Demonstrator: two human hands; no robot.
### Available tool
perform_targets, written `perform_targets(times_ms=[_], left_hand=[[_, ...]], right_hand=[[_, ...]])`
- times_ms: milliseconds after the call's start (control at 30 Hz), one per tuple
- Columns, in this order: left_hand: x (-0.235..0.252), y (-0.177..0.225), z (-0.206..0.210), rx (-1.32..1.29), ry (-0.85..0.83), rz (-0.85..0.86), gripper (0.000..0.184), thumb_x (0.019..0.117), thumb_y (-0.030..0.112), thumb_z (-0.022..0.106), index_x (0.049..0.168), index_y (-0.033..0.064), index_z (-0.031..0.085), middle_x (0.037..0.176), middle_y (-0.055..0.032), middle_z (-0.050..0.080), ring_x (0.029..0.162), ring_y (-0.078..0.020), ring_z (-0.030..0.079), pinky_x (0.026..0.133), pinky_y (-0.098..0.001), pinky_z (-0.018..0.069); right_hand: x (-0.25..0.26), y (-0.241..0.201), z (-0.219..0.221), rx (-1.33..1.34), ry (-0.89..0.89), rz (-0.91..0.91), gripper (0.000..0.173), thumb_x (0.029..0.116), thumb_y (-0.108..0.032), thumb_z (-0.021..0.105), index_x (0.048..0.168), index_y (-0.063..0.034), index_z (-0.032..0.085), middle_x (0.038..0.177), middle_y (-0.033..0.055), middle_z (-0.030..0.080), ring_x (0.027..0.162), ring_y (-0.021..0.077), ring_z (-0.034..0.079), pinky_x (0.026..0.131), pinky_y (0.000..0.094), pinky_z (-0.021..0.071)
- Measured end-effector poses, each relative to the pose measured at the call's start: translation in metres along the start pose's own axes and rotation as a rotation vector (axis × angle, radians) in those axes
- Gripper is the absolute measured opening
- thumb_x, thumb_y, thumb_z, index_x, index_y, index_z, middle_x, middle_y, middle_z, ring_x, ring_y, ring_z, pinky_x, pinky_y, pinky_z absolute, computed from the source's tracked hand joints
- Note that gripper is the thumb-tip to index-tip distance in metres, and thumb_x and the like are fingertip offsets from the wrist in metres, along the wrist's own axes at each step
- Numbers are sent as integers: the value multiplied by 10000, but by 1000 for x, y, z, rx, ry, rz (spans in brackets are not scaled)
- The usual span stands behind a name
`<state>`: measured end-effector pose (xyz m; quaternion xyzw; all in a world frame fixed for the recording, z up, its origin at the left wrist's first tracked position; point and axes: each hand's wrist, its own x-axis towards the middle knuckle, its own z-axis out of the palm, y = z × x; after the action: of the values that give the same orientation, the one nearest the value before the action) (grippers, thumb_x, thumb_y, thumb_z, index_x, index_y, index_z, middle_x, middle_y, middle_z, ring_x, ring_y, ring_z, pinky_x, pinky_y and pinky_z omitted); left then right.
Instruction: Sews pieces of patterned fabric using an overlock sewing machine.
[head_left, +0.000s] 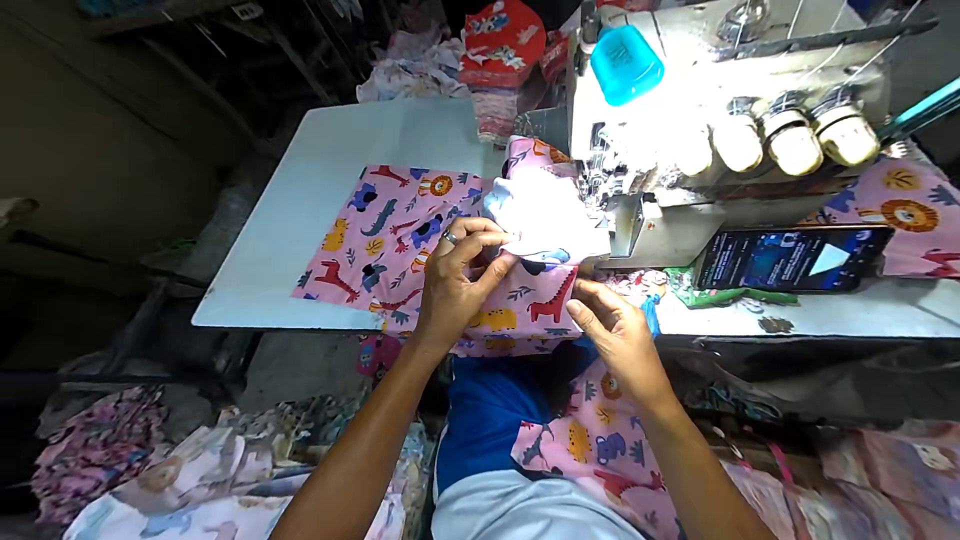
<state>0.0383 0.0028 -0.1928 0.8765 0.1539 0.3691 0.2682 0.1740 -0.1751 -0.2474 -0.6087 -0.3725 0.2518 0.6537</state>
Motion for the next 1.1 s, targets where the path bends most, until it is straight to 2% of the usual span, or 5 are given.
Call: perform_targets(times_ms=[233, 400, 500, 1000, 1100], left_hand=[[51, 17, -23, -271, -136, -329, 177, 1062, 162, 527, 1039, 44, 657, 930, 48, 655, 859, 24, 611, 808, -191, 514], [21, 73, -15, 336, -252, 190, 184, 1007, 145, 599, 945, 6, 704, 826, -117, 660, 723, -228, 660, 632, -380, 537], [-27, 98, 10, 479, -323, 301, 175, 983, 125, 594, 987, 40, 747, 767, -110, 645, 571, -227, 613, 491, -317, 486], [26, 94, 49, 570, -179, 181, 187, 956, 132, 643, 1074, 62, 771, 740, -74, 619, 551, -186, 521, 478, -296, 369], [13, 88, 53, 611, -85, 192, 278, 941, 126, 656, 1198, 134, 762, 988, -94, 709, 814, -247, 631, 653, -344, 465]], right_hand=[[-9, 1, 15, 140, 47, -14, 127, 984, -108, 641, 924, -30, 722, 887, -16, 649, 821, 6, 614, 759, 160, 530], [-33, -7, 10, 16, 103, 34, 196, 1065, -161, 504, 1040, -33, 651, 822, -50, 630, 716, -48, 571, 652, 123, 465], [-45, -13, 5, -27, 138, 13, 233, 1064, -131, 496, 1131, 15, 665, 936, -15, 698, 831, -52, 634, 749, 114, 517], [8, -23, -2, -54, 276, -60, 118, 991, -67, 605, 1049, -13, 693, 822, -46, 708, 723, -76, 639, 687, 89, 532], [9, -19, -3, -34, 299, -108, 102, 939, -55, 673, 1018, -7, 718, 966, 22, 700, 866, 18, 684, 810, 169, 588]])
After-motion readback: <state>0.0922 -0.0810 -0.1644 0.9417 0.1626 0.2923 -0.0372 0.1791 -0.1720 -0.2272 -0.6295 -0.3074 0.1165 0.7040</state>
